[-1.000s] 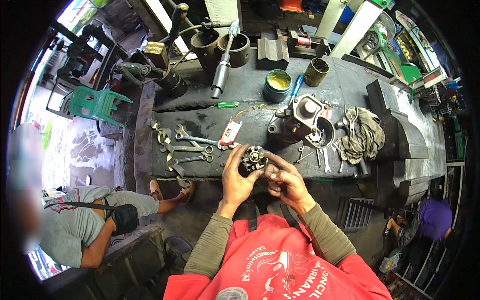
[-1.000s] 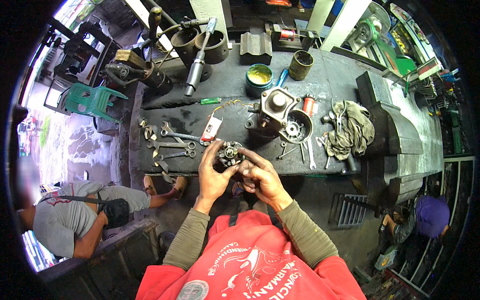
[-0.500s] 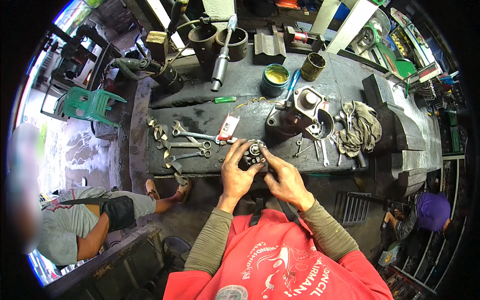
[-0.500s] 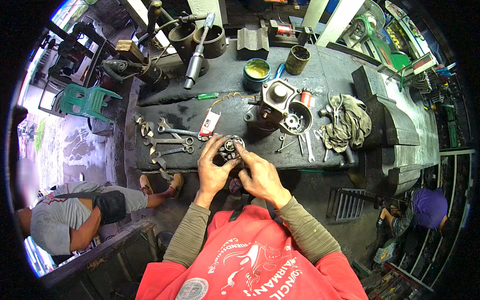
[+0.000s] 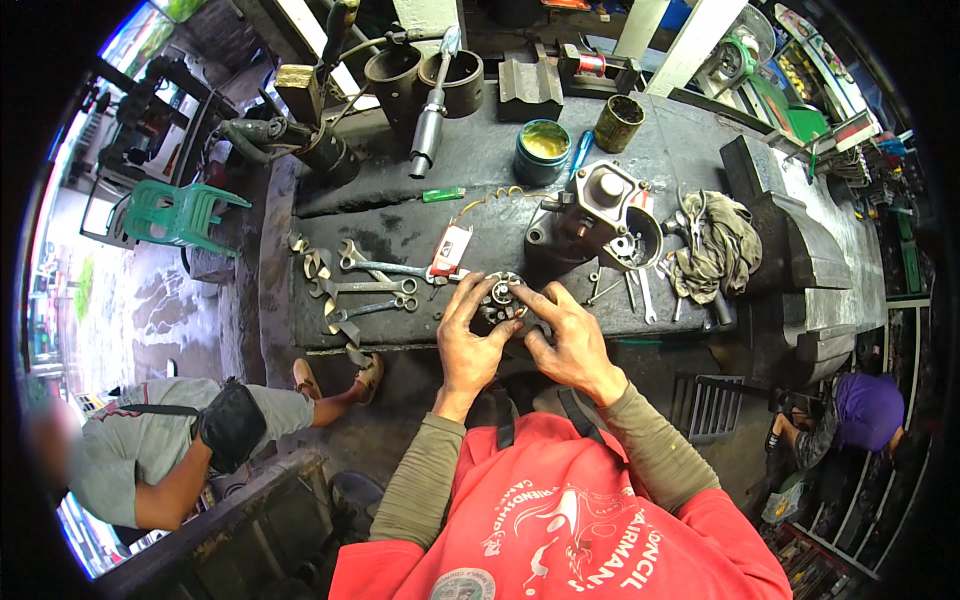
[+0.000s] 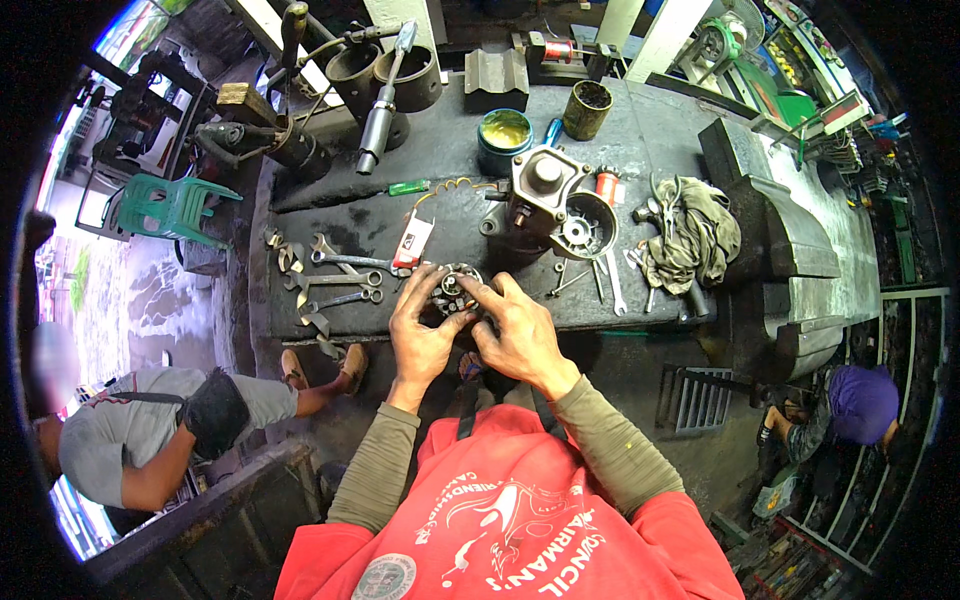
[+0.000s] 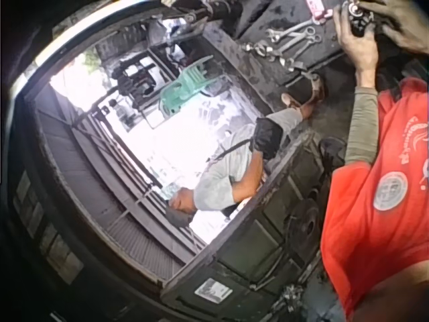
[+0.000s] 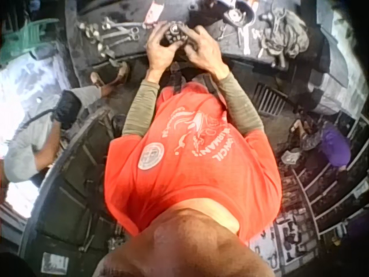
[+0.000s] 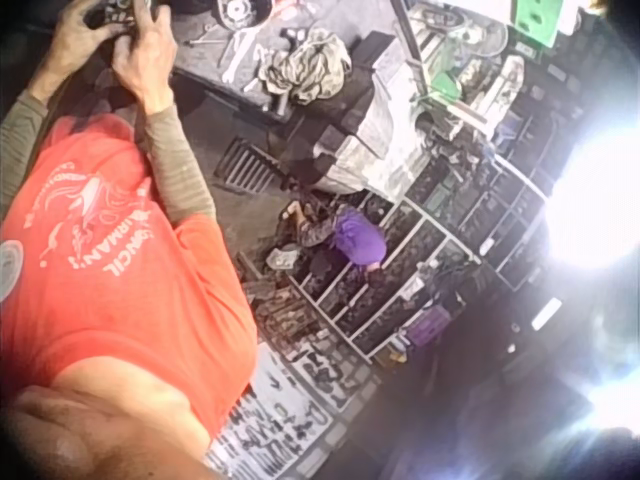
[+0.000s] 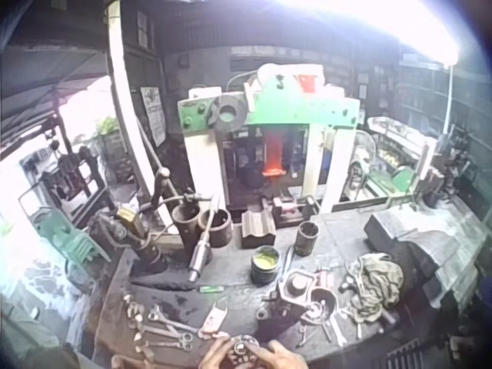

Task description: The person assembles a mechanical component, likely a starter motor, by inserting small metal parts into a cylindrical housing and using a screwdriver to secure them. They then fit the assembly into a larger metal casing and continue adjusting internal components.

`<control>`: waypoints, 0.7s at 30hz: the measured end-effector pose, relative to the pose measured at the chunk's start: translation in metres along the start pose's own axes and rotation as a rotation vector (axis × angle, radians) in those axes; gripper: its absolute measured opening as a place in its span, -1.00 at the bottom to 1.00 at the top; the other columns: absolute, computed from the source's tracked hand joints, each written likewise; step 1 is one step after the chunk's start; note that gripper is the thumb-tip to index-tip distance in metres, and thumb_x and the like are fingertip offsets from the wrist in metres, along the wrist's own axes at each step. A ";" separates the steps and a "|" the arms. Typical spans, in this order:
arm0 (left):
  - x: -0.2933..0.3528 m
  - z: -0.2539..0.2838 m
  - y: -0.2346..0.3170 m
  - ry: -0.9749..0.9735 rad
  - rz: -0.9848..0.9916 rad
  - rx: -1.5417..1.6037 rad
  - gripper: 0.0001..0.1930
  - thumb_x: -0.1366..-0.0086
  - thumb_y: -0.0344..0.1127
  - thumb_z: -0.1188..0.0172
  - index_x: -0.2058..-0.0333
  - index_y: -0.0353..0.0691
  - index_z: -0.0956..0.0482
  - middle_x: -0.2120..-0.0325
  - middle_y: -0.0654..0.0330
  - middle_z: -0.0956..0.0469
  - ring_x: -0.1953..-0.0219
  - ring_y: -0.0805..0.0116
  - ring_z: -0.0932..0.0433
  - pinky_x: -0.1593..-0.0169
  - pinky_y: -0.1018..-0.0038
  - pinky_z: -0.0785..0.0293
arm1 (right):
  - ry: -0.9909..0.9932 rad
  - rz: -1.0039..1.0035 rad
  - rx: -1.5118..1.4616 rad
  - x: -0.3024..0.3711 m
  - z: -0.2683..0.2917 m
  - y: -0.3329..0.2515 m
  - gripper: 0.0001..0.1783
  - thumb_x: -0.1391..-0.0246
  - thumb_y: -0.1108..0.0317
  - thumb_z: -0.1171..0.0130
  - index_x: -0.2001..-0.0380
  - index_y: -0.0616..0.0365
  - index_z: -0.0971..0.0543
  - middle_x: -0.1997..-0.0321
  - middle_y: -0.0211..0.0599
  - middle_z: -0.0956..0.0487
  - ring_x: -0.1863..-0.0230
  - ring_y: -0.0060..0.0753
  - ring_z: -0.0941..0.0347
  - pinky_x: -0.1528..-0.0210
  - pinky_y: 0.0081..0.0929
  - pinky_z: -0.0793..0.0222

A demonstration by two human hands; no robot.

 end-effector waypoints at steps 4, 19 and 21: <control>0.004 -0.005 0.000 0.052 0.024 0.062 -0.38 0.01 -0.52 -0.63 -0.09 -0.27 -0.64 -0.16 0.08 -0.57 -0.17 0.18 -0.60 -0.21 0.31 -0.58 | -0.043 -0.103 -0.128 0.012 0.002 0.006 -0.30 0.01 0.50 -0.22 -0.30 0.01 -0.62 0.20 -0.15 -0.44 0.33 -0.14 -0.47 0.26 -0.26 -0.46; 0.001 -0.002 -0.002 0.036 0.003 0.005 -0.30 0.13 -0.48 -0.67 -0.08 -0.28 -0.67 -0.16 0.00 -0.58 -0.22 0.01 -0.58 -0.30 0.20 -0.50 | 0.092 -0.040 0.023 0.005 -0.006 0.005 -0.27 0.00 0.53 -0.23 -0.33 -0.02 -0.57 0.04 -0.02 -0.48 0.08 0.11 -0.56 0.10 -0.06 -0.56; 0.001 -0.002 -0.004 0.038 -0.001 0.014 -0.31 0.13 -0.48 -0.67 -0.08 -0.28 -0.67 -0.16 0.01 -0.59 -0.21 0.02 -0.58 -0.29 0.21 -0.51 | 0.078 -0.045 -0.157 0.000 -0.007 0.003 -0.28 -0.03 0.54 -0.20 -0.34 0.01 -0.56 0.05 0.00 -0.47 0.07 0.15 -0.55 0.06 -0.08 -0.54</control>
Point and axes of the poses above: each hand's wrist, its own x-axis away from the middle knuckle, its own z-axis out of the back of the hand, y = z × x, the point moved 2 cm from there along -x, towards the middle knuckle
